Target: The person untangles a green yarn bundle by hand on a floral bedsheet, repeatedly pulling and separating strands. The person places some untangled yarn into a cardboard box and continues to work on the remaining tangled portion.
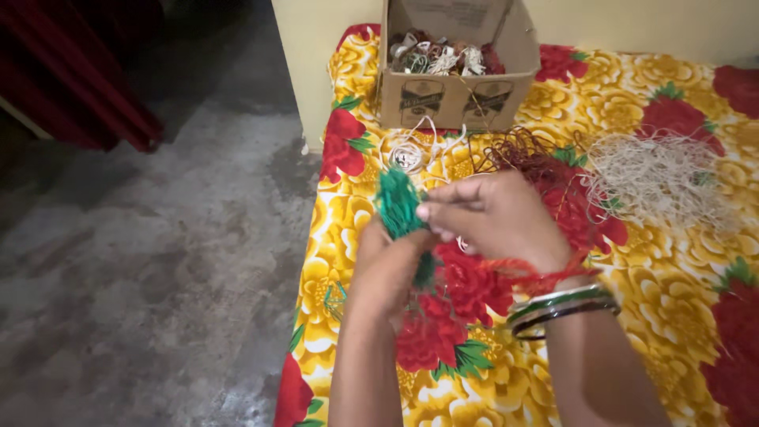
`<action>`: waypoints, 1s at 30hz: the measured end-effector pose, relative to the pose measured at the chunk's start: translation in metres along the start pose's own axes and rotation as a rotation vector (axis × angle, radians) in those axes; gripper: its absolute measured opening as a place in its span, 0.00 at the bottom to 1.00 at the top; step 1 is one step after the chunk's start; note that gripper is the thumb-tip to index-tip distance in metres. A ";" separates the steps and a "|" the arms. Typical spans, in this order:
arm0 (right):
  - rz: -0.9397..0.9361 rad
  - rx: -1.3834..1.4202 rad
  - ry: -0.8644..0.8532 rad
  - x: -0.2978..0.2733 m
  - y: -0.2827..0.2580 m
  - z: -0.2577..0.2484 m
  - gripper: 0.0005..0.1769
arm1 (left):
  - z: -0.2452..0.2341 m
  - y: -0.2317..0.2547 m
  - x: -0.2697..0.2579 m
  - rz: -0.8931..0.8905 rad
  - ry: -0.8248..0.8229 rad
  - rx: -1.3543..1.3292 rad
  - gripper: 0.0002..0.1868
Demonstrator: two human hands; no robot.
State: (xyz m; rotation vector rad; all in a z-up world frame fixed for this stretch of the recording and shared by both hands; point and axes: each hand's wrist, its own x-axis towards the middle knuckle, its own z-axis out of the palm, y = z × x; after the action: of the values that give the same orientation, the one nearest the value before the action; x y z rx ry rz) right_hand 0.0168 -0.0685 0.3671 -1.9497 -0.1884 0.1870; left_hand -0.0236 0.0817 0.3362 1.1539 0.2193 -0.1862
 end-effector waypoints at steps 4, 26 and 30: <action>-0.004 -0.178 0.159 -0.022 -0.040 -0.018 0.12 | 0.003 0.030 -0.019 0.088 0.042 -0.019 0.23; -0.282 -0.115 -0.157 -0.053 -0.103 -0.110 0.30 | 0.099 0.119 -0.107 0.350 0.079 0.708 0.26; -0.473 -0.081 -0.249 -0.055 -0.122 -0.117 0.35 | 0.126 0.148 -0.123 0.383 0.106 1.031 0.24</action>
State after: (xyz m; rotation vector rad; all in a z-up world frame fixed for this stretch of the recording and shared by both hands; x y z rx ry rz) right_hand -0.0165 -0.1405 0.5268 -1.9001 -0.8206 0.1085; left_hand -0.0944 0.0281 0.5485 2.2046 -0.0300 0.1301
